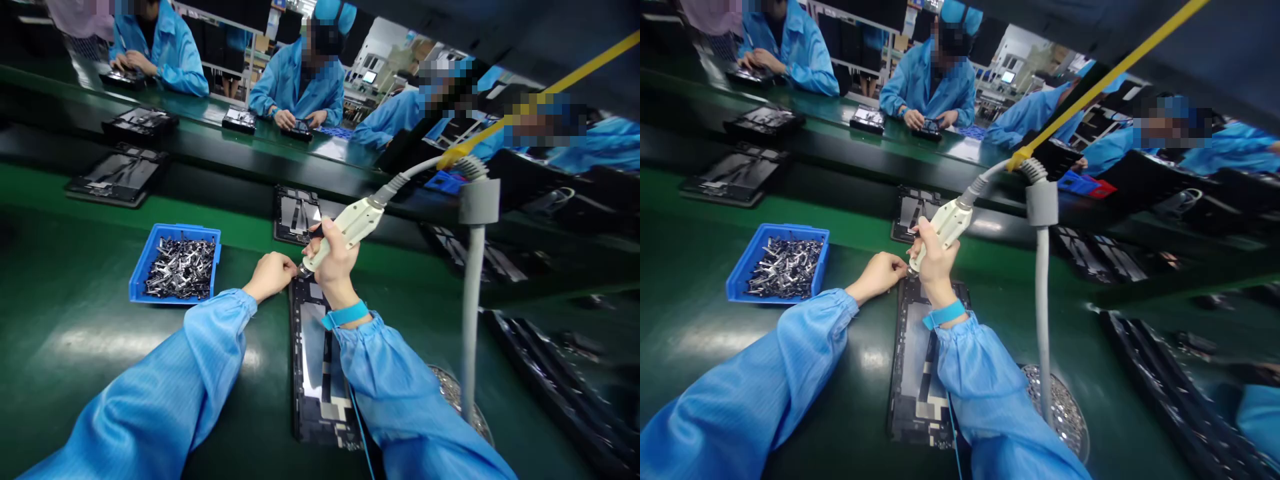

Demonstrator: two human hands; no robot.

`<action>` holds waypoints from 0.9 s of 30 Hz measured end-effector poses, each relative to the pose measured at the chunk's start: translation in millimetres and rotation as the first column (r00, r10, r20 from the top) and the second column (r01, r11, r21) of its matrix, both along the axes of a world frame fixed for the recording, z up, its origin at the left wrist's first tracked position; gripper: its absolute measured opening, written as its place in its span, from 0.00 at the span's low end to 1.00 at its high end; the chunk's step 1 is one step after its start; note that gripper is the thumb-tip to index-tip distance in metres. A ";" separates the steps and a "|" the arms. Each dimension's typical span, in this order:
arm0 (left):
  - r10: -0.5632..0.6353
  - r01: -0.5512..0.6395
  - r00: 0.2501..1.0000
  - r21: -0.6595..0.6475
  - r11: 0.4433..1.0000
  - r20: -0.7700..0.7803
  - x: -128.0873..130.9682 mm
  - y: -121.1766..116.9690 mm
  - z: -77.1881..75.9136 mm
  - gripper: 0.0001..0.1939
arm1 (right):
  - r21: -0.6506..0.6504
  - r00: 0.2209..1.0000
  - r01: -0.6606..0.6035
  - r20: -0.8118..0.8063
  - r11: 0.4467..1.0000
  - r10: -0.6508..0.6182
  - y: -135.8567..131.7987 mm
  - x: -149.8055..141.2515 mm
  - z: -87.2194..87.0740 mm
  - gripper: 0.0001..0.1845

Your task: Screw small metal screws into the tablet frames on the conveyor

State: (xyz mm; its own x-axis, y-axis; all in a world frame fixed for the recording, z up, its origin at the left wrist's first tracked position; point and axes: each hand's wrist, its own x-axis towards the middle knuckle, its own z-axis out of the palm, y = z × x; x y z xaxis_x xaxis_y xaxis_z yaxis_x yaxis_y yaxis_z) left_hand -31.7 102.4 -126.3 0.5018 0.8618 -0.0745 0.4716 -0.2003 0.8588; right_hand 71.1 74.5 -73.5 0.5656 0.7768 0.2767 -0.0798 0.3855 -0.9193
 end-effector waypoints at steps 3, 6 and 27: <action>0.000 0.000 1.000 0.002 1.000 -0.007 0.4 -0.5 1.1 0.10 | -0.004 1.000 -0.014 0.006 1.000 0.014 -0.5 -1.1 0.6 0.19; 0.000 0.000 1.000 0.009 1.000 -0.010 0.4 -1.3 2.4 0.11 | 0.000 0.999 -0.020 0.029 1.000 0.020 -1.0 -3.5 2.0 0.18; -0.067 0.039 0.990 0.218 0.975 0.122 -8.8 4.3 -13.6 0.12 | 0.176 0.990 -0.114 -0.063 0.978 0.127 -128.1 36.3 64.5 0.22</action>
State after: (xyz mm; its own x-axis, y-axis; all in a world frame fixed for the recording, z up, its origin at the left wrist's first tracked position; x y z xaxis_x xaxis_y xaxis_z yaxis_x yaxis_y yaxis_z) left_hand -40.5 106.7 -139.9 0.5403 0.8227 0.1767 0.3451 -0.4081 0.8452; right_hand 107.4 -53.6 -9.0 0.4949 0.7849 0.3729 -0.2003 0.5206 -0.8300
